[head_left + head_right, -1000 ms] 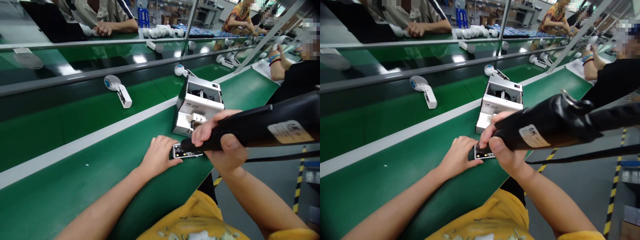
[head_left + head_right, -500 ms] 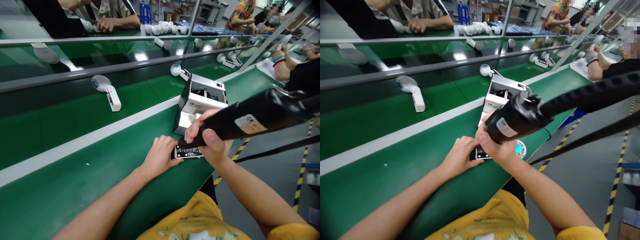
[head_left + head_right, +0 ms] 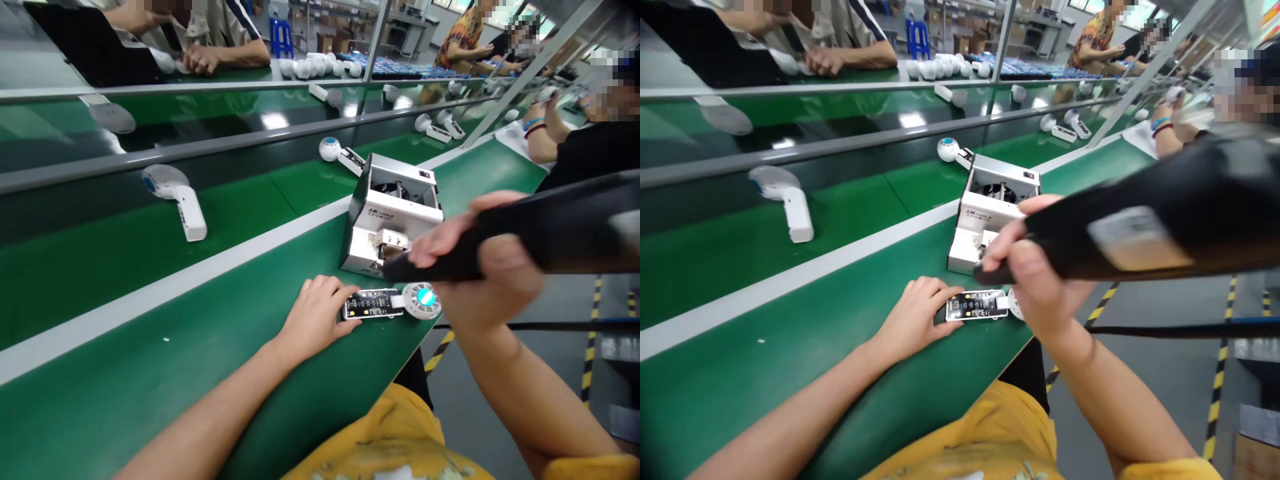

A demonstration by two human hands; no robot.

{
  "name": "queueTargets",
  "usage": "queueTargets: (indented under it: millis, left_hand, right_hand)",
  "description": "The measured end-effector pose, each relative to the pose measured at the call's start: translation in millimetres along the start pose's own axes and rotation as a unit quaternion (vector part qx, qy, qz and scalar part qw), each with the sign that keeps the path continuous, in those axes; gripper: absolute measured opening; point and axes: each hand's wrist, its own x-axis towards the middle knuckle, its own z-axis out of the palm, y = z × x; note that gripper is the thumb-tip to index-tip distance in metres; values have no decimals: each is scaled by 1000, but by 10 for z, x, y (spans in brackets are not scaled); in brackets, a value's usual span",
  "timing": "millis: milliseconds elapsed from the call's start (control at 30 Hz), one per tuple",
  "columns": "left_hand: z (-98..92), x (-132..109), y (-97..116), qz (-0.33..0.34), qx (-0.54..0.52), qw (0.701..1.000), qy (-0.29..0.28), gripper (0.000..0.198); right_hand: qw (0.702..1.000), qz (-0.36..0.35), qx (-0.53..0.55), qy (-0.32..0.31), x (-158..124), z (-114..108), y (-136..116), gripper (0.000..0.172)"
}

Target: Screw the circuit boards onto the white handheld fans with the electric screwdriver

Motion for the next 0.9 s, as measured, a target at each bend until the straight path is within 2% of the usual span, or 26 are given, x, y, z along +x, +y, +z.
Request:
queueTargets:
  millis: [100, 300, 367, 467, 567, 667, 900]
  left_hand:
    - [6, 8, -12, 2, -12, 1000, -3, 46]
    - [1, 26, -26, -6, -13, 1000, -11, 46]
    - [-4, 27, -30, -6, -11, 1000, -12, 46]
    - [-12, 31, -31, -6, -10, 1000, -10, 47]
    - [-16, 42, -19, 1, -8, 1000, -5, 47]
    - [-21, 53, -3, 3, -2, 1000, -2, 47]
    - [-30, 59, 27, 0, 2, 1000, -10, 41]
  right_hand:
    - [996, -58, -26, 65, 132, -52, -158, 19]
    - [996, -71, -28, 56, 173, -77, 74, 24]
    - [997, -71, -22, 37, 151, -73, 108, 25]
    - [999, -34, -15, -14, 65, -78, 55, 29]
    - [997, 15, 0, -77, -107, -98, -8, 27]
    - [990, 28, 38, -130, -299, -106, 8, 26]
    - [985, 35, 69, -154, -464, -48, 168, 26]
